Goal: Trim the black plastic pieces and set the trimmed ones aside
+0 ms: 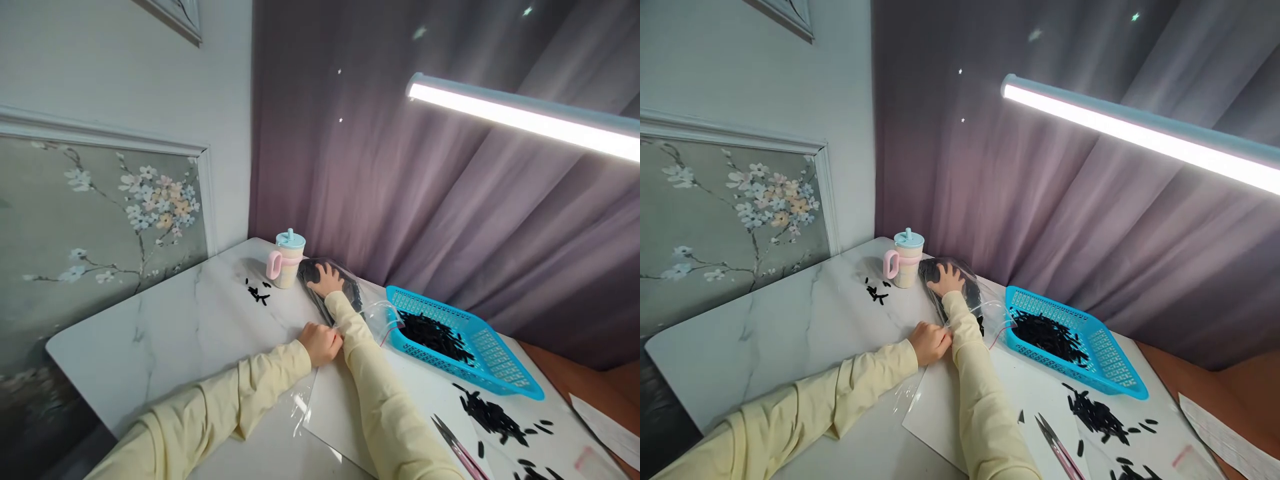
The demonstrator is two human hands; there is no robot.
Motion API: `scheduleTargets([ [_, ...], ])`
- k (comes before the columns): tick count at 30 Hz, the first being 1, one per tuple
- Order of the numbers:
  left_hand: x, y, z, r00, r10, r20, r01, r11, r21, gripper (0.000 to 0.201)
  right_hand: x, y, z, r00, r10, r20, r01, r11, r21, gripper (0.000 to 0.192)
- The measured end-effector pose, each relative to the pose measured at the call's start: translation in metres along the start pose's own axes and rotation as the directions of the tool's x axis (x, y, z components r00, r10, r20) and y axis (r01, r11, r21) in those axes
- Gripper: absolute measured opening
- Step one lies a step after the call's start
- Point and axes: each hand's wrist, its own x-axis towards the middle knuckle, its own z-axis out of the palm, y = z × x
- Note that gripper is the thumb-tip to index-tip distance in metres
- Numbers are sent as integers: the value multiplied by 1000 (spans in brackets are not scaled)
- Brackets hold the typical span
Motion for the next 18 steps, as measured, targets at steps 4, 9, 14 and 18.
scheduleTargets([
  [4, 1, -1, 1, 1000, 1, 5, -1, 1000, 4, 25, -2, -1, 0, 1000, 26, 1, -26, 1000, -8, 45],
  [9, 2, -3, 1, 1000, -19, 3, 19, 1000, -2, 25, -1, -5, 1, 997, 77, 19, -77, 997, 14, 41],
  [14, 2, -4, 2, 1000, -16, 2, 16, 1000, -17, 25, -4, -5, 2, 994, 97, 59, -99, 995, 29, 40],
  [18, 2, -3, 1, 1000, -25, 6, 25, 1000, -14, 25, -4, -4, 1, 991, 119, 58, -121, 992, 35, 39],
])
